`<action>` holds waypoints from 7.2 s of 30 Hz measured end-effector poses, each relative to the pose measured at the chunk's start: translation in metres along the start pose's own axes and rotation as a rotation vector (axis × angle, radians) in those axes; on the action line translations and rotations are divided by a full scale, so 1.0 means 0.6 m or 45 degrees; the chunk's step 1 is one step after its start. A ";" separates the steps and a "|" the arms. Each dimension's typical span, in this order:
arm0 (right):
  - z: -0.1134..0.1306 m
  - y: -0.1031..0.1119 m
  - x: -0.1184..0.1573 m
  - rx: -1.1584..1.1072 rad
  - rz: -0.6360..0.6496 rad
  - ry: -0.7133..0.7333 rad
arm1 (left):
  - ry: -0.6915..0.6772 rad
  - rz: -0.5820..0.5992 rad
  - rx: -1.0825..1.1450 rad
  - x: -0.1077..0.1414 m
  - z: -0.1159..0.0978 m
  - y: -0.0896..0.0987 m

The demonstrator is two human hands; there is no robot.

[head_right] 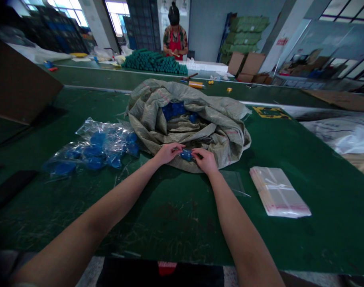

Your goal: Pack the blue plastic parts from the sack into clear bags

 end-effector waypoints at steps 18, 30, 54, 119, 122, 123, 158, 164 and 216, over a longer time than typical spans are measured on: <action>-0.001 0.004 0.007 0.226 0.199 0.153 | -0.285 0.118 -0.429 0.008 -0.003 0.010; -0.011 -0.009 0.010 0.444 0.340 0.108 | -0.075 0.348 -0.704 0.004 -0.008 0.008; -0.024 -0.008 -0.008 0.187 0.067 -0.142 | 0.299 0.119 -0.182 -0.023 0.015 -0.012; 0.002 -0.034 0.006 0.414 0.323 -0.101 | 0.309 0.382 -0.278 -0.015 0.008 0.013; 0.005 -0.032 0.005 0.400 0.310 -0.105 | 0.217 0.329 -0.240 -0.015 -0.006 0.013; 0.008 -0.031 0.004 0.384 0.295 -0.109 | 0.167 0.307 -0.235 -0.015 -0.014 0.015; 0.212 -0.156 -0.006 -0.062 0.147 0.079 | -0.434 0.913 -0.483 0.300 -0.364 -0.034; 0.256 -0.189 -0.008 -0.170 0.221 0.082 | -0.523 0.944 -0.359 0.335 -0.398 -0.085; 0.081 -0.023 0.058 -0.869 -0.079 -0.813 | 0.332 0.302 0.105 0.146 -0.263 -0.058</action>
Point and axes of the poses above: each hand's wrist, its own x-axis away from the middle knuckle, its own y-axis out of the back of the hand, z = x × y, the point moved 5 cm from there along -x, towards the middle knuckle, and after that the axes turned 6 degrees about -x, right-handed, at the moved point
